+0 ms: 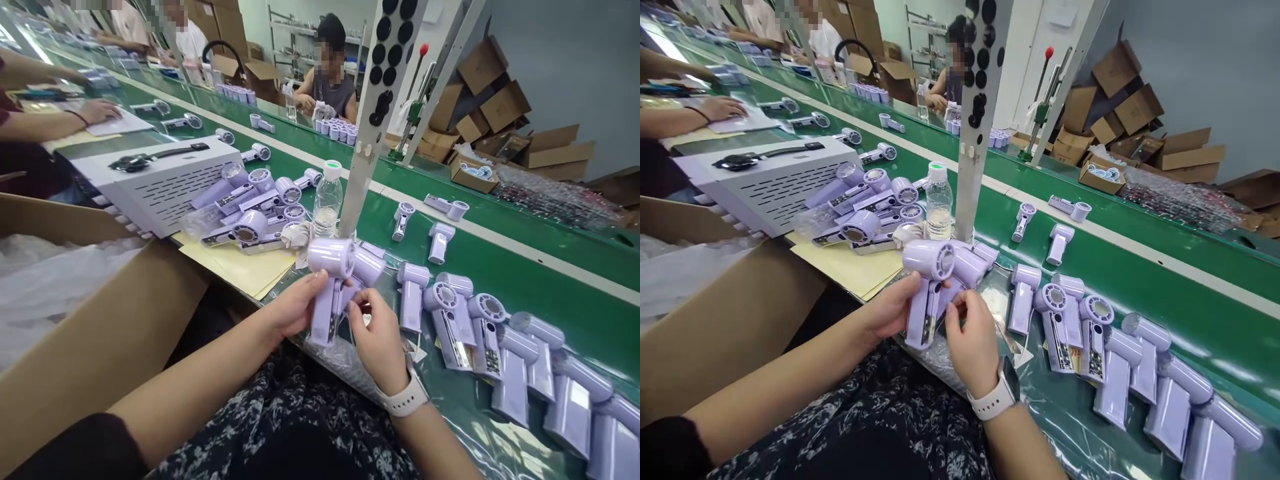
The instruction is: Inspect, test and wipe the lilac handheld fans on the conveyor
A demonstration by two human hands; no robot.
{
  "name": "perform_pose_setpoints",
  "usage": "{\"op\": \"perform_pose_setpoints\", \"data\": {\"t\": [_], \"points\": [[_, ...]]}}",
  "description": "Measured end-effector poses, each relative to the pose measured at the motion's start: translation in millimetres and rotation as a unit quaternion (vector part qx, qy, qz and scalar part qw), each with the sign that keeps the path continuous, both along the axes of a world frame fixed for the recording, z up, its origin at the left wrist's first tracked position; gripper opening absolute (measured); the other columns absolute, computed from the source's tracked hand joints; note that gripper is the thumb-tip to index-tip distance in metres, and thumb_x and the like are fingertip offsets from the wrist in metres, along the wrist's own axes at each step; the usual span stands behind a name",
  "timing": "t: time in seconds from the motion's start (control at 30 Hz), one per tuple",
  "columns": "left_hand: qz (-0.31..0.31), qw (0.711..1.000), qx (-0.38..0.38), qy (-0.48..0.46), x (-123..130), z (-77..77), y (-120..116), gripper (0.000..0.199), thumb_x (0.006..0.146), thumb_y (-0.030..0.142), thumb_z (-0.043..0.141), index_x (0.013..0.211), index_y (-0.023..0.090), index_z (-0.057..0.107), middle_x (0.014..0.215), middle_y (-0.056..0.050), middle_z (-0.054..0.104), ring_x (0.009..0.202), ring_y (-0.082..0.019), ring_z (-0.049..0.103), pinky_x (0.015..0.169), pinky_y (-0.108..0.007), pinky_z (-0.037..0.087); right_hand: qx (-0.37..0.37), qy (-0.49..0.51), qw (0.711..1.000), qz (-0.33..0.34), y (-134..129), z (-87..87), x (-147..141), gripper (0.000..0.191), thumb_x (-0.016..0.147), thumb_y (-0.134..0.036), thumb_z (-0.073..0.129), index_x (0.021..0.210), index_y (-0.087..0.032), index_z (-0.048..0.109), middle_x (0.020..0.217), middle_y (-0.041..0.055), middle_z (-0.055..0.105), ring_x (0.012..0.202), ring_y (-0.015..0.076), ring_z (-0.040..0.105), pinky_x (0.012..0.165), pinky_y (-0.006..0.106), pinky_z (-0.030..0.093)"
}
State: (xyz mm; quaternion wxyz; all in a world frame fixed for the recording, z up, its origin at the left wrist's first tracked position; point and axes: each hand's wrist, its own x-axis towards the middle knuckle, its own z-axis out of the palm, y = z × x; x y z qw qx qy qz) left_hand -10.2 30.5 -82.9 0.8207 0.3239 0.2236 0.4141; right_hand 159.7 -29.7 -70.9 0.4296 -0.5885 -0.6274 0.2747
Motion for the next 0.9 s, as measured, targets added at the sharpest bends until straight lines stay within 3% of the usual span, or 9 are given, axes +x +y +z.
{"op": "perform_pose_setpoints", "data": {"t": [0.1, 0.23, 0.33, 0.43, 0.53, 0.6, 0.7, 0.8, 0.9], "points": [[-0.019, 0.999, -0.007, 0.031, 0, -4.4, -2, 0.051, 0.070, 0.057, 0.086, 0.091, 0.011, 0.076, 0.078, -0.008, 0.077, 0.067, -0.016, 0.071, 0.066, -0.024, 0.058, -0.010, -0.012, 1.000, 0.007, 5, -3.1, -2, 0.014, 0.095, -0.030, 0.049, 0.095, -0.023, 0.060, 0.094, 0.0070, 0.070, 0.087, 0.0225, 0.066, 0.080, 0.034, 0.053], [0.017, 0.999, 0.014, 0.032, -5, 2.0, 0, 0.054, 0.071, 0.061, 0.084, 0.097, 0.014, 0.075, 0.089, -0.009, 0.079, 0.081, -0.023, 0.075, 0.075, -0.032, 0.062, -0.059, -0.044, 0.997, -0.024, 10, -14.4, -8, 0.017, 0.087, -0.023, 0.061, 0.074, -0.023, 0.050, 0.075, 0.0079, 0.062, 0.074, 0.0252, 0.061, 0.069, 0.036, 0.048], [0.062, 0.996, 0.059, -0.005, -3, 13.6, 6, 0.056, 0.070, 0.065, 0.082, 0.099, 0.017, 0.076, 0.096, -0.009, 0.080, 0.097, -0.029, 0.075, 0.086, -0.038, 0.062, -0.092, -0.036, 0.994, 0.042, 2, -19.8, -13, 0.019, 0.085, -0.020, 0.065, 0.072, -0.023, 0.052, 0.070, 0.0058, 0.063, 0.068, 0.0228, 0.061, 0.064, 0.033, 0.047], [0.105, 0.990, 0.075, -0.049, 6, 24.4, 11, 0.059, 0.071, 0.073, 0.076, 0.094, 0.019, 0.074, 0.096, -0.008, 0.079, 0.109, -0.033, 0.072, 0.094, -0.044, 0.059, -0.149, 0.073, 0.979, 0.115, -15, -16.6, -10, 0.013, 0.095, -0.032, 0.058, 0.086, -0.023, 0.062, 0.058, -0.0025, 0.058, 0.051, 0.0162, 0.055, 0.051, 0.027, 0.045], [0.124, 0.987, 0.068, -0.074, 23, 32.6, 13, 0.070, 0.065, 0.086, 0.068, 0.082, 0.019, 0.069, 0.099, -0.010, 0.076, 0.120, -0.039, 0.066, 0.094, -0.048, 0.059, -0.196, 0.259, 0.939, 0.118, -26, -10.1, -4, 0.023, 0.093, -0.043, 0.062, 0.094, -0.020, 0.066, 0.054, -0.0051, 0.055, 0.047, 0.0141, 0.052, 0.048, 0.026, 0.044], [0.133, 0.986, 0.066, -0.079, 35, 36.9, 13, 0.073, 0.060, 0.091, 0.066, 0.075, 0.020, 0.064, 0.105, -0.011, 0.075, 0.122, -0.039, 0.064, 0.090, -0.047, 0.060, -0.178, 0.309, 0.929, 0.095, -28, -6.8, -4, 0.027, 0.090, -0.046, 0.067, 0.086, -0.019, 0.065, 0.055, -0.0041, 0.057, 0.050, 0.0143, 0.054, 0.052, 0.027, 0.045], [0.137, 0.984, 0.074, -0.084, 48, 41.4, 11, 0.073, 0.060, 0.092, 0.064, 0.067, 0.020, 0.059, 0.111, -0.009, 0.074, 0.116, -0.035, 0.067, 0.082, -0.042, 0.061, -0.126, 0.312, 0.938, 0.084, -30, -6.2, -6, 0.031, 0.095, -0.045, 0.065, 0.077, -0.021, 0.060, 0.056, -0.0037, 0.058, 0.054, 0.0138, 0.055, 0.056, 0.027, 0.044], [0.134, 0.984, 0.083, -0.085, 54, 41.2, 9, 0.074, 0.060, 0.093, 0.063, 0.065, 0.019, 0.061, 0.105, -0.010, 0.075, 0.112, -0.034, 0.068, 0.082, -0.041, 0.061, -0.102, 0.299, 0.945, 0.081, -33, -11.2, -12, 0.034, 0.099, -0.048, 0.060, 0.078, -0.021, 0.058, 0.054, -0.0051, 0.054, 0.051, 0.0127, 0.052, 0.054, 0.026, 0.040], [0.155, 0.980, 0.090, -0.083, 56, 36.6, 7, 0.074, 0.058, 0.092, 0.065, 0.063, 0.019, 0.062, 0.099, -0.010, 0.076, 0.113, -0.035, 0.068, 0.086, -0.043, 0.060, -0.102, 0.298, 0.949, 0.029, -36, -17.2, -17, 0.036, 0.102, -0.051, 0.054, 0.081, -0.022, 0.055, 0.050, -0.0079, 0.046, 0.045, 0.0116, 0.045, 0.048, 0.025, 0.034]]}}
